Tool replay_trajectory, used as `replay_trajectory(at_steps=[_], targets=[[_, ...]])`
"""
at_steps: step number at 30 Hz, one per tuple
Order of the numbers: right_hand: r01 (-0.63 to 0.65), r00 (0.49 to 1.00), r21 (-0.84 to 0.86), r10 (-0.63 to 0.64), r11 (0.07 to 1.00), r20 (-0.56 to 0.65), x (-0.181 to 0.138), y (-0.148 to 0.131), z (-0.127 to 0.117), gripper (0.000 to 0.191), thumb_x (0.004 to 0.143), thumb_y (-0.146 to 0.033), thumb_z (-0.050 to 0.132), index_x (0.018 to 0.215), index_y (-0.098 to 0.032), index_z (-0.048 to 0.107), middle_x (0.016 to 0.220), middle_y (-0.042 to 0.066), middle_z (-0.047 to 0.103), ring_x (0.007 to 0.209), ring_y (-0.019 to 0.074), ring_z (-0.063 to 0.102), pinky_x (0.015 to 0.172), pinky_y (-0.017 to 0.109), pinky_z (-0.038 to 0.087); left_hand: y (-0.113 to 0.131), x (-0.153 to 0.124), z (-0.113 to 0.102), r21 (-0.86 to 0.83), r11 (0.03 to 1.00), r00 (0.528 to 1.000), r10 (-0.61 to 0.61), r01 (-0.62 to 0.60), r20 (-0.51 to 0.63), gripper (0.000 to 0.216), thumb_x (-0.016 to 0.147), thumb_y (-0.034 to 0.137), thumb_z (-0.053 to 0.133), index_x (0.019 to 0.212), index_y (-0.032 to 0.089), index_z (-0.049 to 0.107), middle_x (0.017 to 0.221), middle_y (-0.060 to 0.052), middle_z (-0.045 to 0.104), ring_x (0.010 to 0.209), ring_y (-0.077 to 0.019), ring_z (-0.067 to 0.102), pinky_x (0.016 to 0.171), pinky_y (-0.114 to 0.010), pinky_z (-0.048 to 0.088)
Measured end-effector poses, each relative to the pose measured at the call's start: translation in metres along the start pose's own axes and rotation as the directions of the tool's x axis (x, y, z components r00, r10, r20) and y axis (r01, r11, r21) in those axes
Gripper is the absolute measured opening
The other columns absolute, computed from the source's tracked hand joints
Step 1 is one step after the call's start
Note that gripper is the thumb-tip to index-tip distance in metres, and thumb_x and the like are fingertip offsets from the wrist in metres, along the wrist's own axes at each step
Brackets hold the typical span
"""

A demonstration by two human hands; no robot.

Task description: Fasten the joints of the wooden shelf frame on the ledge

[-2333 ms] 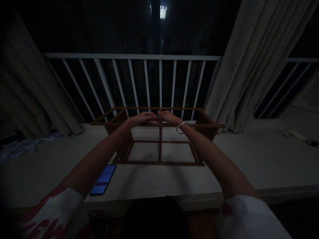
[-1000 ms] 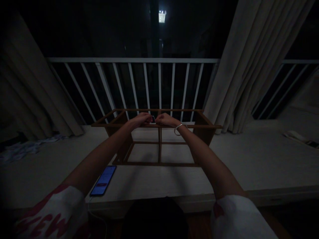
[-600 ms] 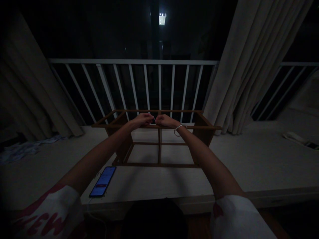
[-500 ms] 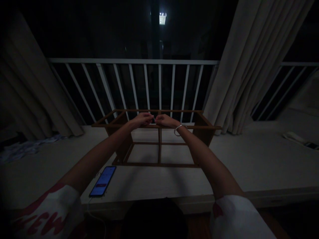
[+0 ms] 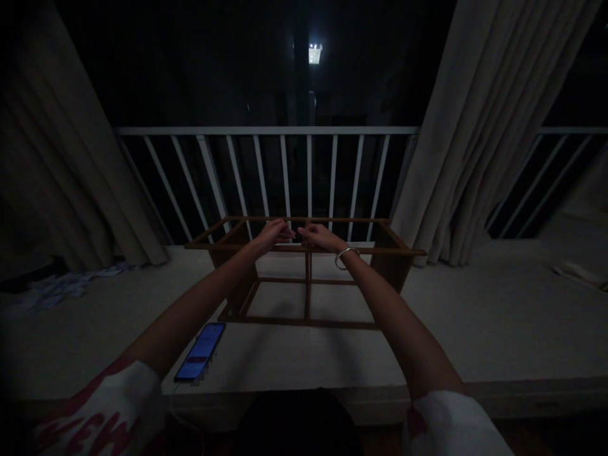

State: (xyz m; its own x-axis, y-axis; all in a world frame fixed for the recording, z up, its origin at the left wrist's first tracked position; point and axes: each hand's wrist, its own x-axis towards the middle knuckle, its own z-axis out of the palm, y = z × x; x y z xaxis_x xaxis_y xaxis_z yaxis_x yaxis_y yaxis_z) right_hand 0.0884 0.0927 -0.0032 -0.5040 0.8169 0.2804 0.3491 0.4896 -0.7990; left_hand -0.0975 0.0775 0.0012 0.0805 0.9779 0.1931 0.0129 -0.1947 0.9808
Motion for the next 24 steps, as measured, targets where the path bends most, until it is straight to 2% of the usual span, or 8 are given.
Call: replay_trajectory(at_steps=[6,11,15,17,21,24], targets=[[-0.052,0.998,0.004,0.052,0.999,-0.018,0.001,0.001,0.0,0.055,0.064,-0.068,0.051,0.077,-0.015,0.053,0.059,-0.002,0.049,0.051,0.0083,0.042,0.047,0.021,0.03,0.01,-0.014,-0.001,-0.018,0.999,0.999,0.032,-0.032,-0.005,0.01,0.076,0.025,0.048,0.073,0.016,0.046,0.064,-0.002,0.061,0.047,-0.0055,0.053,0.045,-0.015,0.037],[-0.042,0.999,-0.015,0.042,0.999,-0.022,-0.004,-0.002,0.0,0.057,0.063,-0.069,0.051,0.076,-0.014,0.055,0.06,-0.002,0.049,0.052,0.0086,0.042,0.048,0.022,0.031,0.013,-0.033,-0.021,-0.027,0.998,0.998,0.048,-0.048,-0.028,0.014,0.076,0.029,0.05,0.073,0.016,0.045,0.064,-0.001,0.06,0.043,-0.004,0.049,0.042,-0.015,0.034],[-0.039,0.997,-0.017,0.04,0.999,0.068,-0.01,-0.008,-0.001,0.059,0.064,-0.07,0.049,0.074,-0.013,0.057,0.062,-0.001,0.05,0.054,0.0082,0.042,0.05,0.022,0.031,0.016,-0.057,-0.057,0.01,0.995,0.995,0.095,-0.094,-0.033,0.018,0.074,0.033,0.053,0.075,0.017,0.045,0.065,-0.001,0.06,0.044,-0.0051,0.051,0.042,-0.015,0.036],[-0.041,0.994,-0.018,0.042,0.999,0.1,-0.011,-0.01,-0.001,0.059,0.064,-0.07,0.049,0.073,-0.012,0.058,0.063,0.0,0.051,0.055,0.0082,0.042,0.051,0.022,0.031,0.02,-0.068,-0.082,0.051,0.991,0.989,0.128,-0.125,-0.078,0.019,0.074,0.033,0.054,0.074,0.017,0.045,0.062,0.0,0.059,0.042,-0.0056,0.05,0.04,-0.016,0.035],[-0.061,0.994,-0.045,0.065,0.997,0.086,-0.009,-0.01,0.001,0.059,0.063,-0.07,0.05,0.072,-0.012,0.06,0.061,0.0,0.05,0.054,0.0082,0.041,0.05,0.022,0.03,0.033,-0.085,-0.133,0.137,0.979,0.953,0.183,-0.154,-0.241,0.017,0.073,0.03,0.054,0.071,0.017,0.044,0.061,0.0,0.059,0.043,-0.006,0.05,0.04,-0.016,0.034],[-0.066,0.993,-0.021,0.067,0.998,0.095,-0.009,-0.009,0.002,0.059,0.063,-0.07,0.051,0.073,-0.012,0.06,0.059,-0.001,0.048,0.051,0.0071,0.038,0.048,0.022,0.027,0.039,-0.095,-0.162,0.182,0.972,0.877,0.214,-0.147,-0.431,0.014,0.071,0.026,0.055,0.068,0.017,0.044,0.061,0.001,0.058,0.046,-0.0059,0.051,0.043,-0.016,0.037]])
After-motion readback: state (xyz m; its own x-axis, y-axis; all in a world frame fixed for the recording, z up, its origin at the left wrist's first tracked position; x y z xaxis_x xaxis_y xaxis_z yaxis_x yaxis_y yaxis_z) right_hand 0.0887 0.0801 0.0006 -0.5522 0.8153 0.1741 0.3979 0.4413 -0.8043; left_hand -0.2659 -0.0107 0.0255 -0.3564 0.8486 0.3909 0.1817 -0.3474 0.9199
